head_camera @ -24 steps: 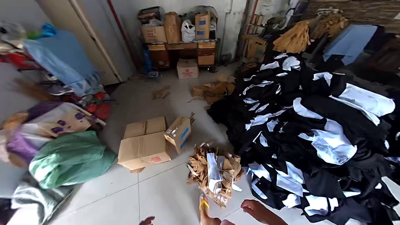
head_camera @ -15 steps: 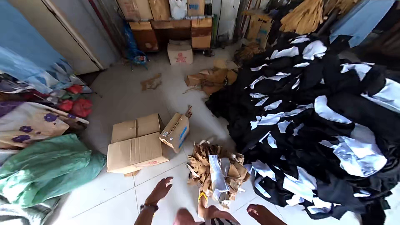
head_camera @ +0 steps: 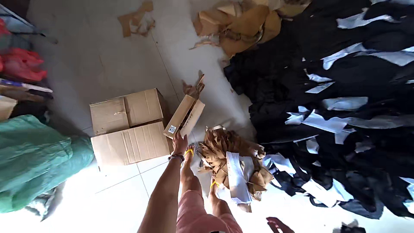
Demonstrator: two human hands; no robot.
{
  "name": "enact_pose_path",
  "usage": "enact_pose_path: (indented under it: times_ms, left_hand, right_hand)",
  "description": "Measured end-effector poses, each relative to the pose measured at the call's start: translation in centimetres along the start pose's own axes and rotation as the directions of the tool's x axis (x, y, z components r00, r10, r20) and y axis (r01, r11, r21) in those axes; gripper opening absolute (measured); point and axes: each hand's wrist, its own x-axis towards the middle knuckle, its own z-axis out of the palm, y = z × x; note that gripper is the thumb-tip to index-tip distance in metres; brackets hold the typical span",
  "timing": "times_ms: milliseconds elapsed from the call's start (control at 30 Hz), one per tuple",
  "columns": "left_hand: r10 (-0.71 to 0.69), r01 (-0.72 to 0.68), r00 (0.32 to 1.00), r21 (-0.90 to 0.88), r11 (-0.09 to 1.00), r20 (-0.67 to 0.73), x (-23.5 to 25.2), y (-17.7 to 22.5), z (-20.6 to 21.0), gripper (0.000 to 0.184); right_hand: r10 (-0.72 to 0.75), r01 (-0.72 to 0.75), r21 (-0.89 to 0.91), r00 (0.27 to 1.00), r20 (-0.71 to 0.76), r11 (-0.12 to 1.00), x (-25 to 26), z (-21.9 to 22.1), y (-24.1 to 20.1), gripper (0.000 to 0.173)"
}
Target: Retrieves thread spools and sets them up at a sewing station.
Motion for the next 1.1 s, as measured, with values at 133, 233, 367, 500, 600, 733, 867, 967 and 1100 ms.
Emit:
enact_pose_path:
  times_ms: [133, 233, 367, 500, 600, 733, 867, 967, 1100]
  left_hand:
    - [-0.118, 0.111, 0.989, 0.080, 0.991, 0.085, 3.1, 1.7, -0.2, 0.055]
    - [-0.019, -0.010, 0.974, 0.127, 0.992, 0.227, 2.5, 2.1, 0.4, 0.052]
    - [0.114, -0.132, 0.946, 0.041, 0.990, 0.305, 5.0, 0.5, 0.0, 0.044]
    - [0.308, -0.412, 0.852, 0.178, 0.894, 0.422, 11.3, 1.8, -0.3, 0.043]
    - [0.390, -0.626, 0.736, 0.338, 0.703, 0.553, 14.3, 4.1, 0.3, 0.046]
    - [0.152, -0.397, 0.849, 0.422, 0.815, 0.506, 14.0, 6.1, 0.6, 0.043]
    - [0.102, -0.172, 0.918, 0.154, 0.973, 0.382, 15.2, 4.8, 2.1, 0.045]
    - [0.262, -0.403, 0.852, 0.249, 0.881, 0.454, 15.8, 4.5, 1.3, 0.048]
    - [0.355, -0.772, 0.634, 0.536, 0.342, 0.687, 16.2, 3.9, -1.9, 0.083]
  right_hand:
    - [0.065, -0.085, 0.090, 0.976, 0.208, 0.992, 0.7, 4.6, -4.7, 0.037]
    - [0.082, -0.118, 0.159, 0.973, 0.214, 0.980, 1.3, 5.7, -7.7, 0.036]
    - [0.123, -0.162, 0.237, 0.977, 0.172, 0.958, 2.7, 5.8, -10.2, 0.033]
    - [0.203, -0.225, 0.322, 0.974, 0.101, 0.919, 4.0, 5.3, -12.2, 0.032]
    - [0.278, -0.293, 0.398, 0.956, 0.098, 0.869, 3.8, 6.0, -12.7, 0.032]
    - [0.295, -0.313, 0.467, 0.949, 0.114, 0.827, 2.5, 8.0, -12.2, 0.033]
    - [0.343, -0.327, 0.558, 0.936, 0.078, 0.762, 0.8, 10.6, -11.4, 0.032]
    - [0.384, -0.355, 0.610, 0.919, 0.089, 0.709, -0.2, 12.9, -10.5, 0.032]
    - [0.383, -0.307, 0.704, 0.922, 0.055, 0.640, -1.6, 15.8, -9.0, 0.031]
